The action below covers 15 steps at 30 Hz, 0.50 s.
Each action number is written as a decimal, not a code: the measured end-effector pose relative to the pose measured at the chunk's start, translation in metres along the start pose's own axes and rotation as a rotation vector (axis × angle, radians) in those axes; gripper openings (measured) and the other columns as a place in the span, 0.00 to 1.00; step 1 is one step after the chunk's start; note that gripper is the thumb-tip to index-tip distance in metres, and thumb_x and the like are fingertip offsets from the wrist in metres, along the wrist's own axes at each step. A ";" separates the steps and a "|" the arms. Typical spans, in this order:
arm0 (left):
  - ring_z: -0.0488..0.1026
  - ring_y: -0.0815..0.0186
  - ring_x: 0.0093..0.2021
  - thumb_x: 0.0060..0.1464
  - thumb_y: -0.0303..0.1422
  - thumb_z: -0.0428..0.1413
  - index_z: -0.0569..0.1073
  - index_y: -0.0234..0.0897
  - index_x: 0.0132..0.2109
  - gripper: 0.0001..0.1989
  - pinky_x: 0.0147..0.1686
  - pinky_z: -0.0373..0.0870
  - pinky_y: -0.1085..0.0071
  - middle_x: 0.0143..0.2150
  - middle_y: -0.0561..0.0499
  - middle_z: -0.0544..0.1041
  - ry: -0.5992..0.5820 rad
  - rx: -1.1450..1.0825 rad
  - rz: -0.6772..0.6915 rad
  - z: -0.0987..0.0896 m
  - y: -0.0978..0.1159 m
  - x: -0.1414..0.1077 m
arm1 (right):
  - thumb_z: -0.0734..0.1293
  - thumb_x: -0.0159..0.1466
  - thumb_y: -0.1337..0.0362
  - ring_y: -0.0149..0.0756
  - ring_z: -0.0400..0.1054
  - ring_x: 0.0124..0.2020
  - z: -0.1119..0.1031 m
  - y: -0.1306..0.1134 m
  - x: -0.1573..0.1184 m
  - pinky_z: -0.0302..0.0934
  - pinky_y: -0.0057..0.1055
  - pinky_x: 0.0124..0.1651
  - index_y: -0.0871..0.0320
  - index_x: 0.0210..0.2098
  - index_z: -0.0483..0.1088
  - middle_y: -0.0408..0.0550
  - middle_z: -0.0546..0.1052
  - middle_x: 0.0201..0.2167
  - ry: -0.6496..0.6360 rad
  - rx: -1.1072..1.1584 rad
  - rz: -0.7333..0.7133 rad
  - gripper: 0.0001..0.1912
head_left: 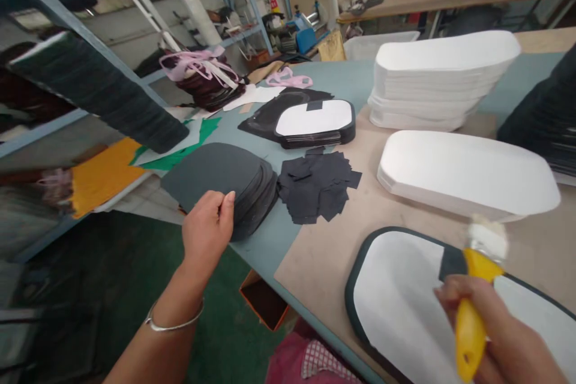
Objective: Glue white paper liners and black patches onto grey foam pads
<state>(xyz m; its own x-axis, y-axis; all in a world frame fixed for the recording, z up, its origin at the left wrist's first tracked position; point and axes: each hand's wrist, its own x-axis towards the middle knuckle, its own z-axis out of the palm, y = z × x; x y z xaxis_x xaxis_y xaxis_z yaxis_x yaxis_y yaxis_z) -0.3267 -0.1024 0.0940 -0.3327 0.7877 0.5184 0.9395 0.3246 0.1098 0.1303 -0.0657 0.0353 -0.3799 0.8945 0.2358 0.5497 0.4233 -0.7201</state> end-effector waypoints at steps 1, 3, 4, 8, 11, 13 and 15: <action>0.69 0.58 0.38 0.67 0.43 0.46 0.66 0.41 0.34 0.15 0.42 0.64 0.64 0.35 0.48 0.70 0.007 0.036 0.036 -0.001 -0.010 -0.001 | 0.62 0.62 0.66 0.35 0.73 0.27 0.014 -0.022 0.006 0.67 0.26 0.30 0.50 0.43 0.65 0.44 0.77 0.32 -0.101 0.049 -0.047 0.10; 0.70 0.52 0.48 0.65 0.43 0.48 0.71 0.38 0.45 0.14 0.50 0.66 0.59 0.46 0.42 0.73 -0.025 0.082 0.073 -0.001 -0.024 -0.002 | 0.60 0.64 0.69 0.32 0.71 0.25 0.044 -0.060 0.015 0.66 0.25 0.30 0.50 0.41 0.61 0.41 0.75 0.29 -0.195 0.138 -0.086 0.08; 0.70 0.50 0.50 0.64 0.44 0.49 0.72 0.37 0.48 0.16 0.52 0.66 0.57 0.48 0.40 0.73 -0.049 0.090 0.067 0.001 -0.029 -0.002 | 0.60 0.65 0.70 0.32 0.70 0.24 0.057 -0.075 0.018 0.64 0.25 0.30 0.51 0.40 0.59 0.39 0.74 0.27 -0.232 0.179 -0.094 0.07; 0.72 0.52 0.46 0.62 0.46 0.52 0.75 0.36 0.46 0.18 0.51 0.68 0.57 0.45 0.42 0.74 -0.152 -0.029 0.007 0.003 -0.042 0.002 | 0.58 0.65 0.70 0.31 0.65 0.24 0.097 -0.106 0.027 0.59 0.24 0.28 0.51 0.37 0.56 0.38 0.70 0.25 -0.355 0.299 -0.109 0.06; 0.73 0.56 0.44 0.61 0.46 0.53 0.76 0.38 0.44 0.17 0.45 0.69 0.62 0.44 0.45 0.75 -0.197 -0.182 -0.035 0.000 -0.049 0.008 | 0.58 0.60 0.72 0.32 0.63 0.26 0.107 -0.112 0.031 0.57 0.25 0.29 0.52 0.36 0.56 0.41 0.69 0.27 -0.489 0.305 -0.091 0.09; 0.74 0.58 0.43 0.62 0.45 0.52 0.77 0.38 0.43 0.16 0.41 0.69 0.65 0.45 0.46 0.76 -0.202 -0.235 -0.059 -0.001 -0.054 0.011 | 0.58 0.59 0.72 0.32 0.62 0.25 0.110 -0.115 0.035 0.55 0.25 0.28 0.52 0.35 0.55 0.41 0.69 0.27 -0.554 0.298 -0.074 0.09; 0.74 0.59 0.41 0.61 0.43 0.52 0.76 0.39 0.40 0.14 0.39 0.67 0.66 0.43 0.47 0.77 -0.186 -0.257 -0.105 -0.001 -0.058 0.013 | 0.59 0.61 0.70 0.32 0.62 0.25 0.112 -0.118 0.040 0.54 0.25 0.28 0.52 0.34 0.55 0.40 0.68 0.26 -0.580 0.322 -0.042 0.07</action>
<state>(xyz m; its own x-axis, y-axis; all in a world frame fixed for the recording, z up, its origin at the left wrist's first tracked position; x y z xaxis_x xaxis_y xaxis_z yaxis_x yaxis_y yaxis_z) -0.3851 -0.1117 0.0955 -0.4157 0.8467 0.3322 0.8813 0.2846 0.3773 -0.0337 -0.0962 0.0567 -0.7846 0.6174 -0.0565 0.3101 0.3118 -0.8981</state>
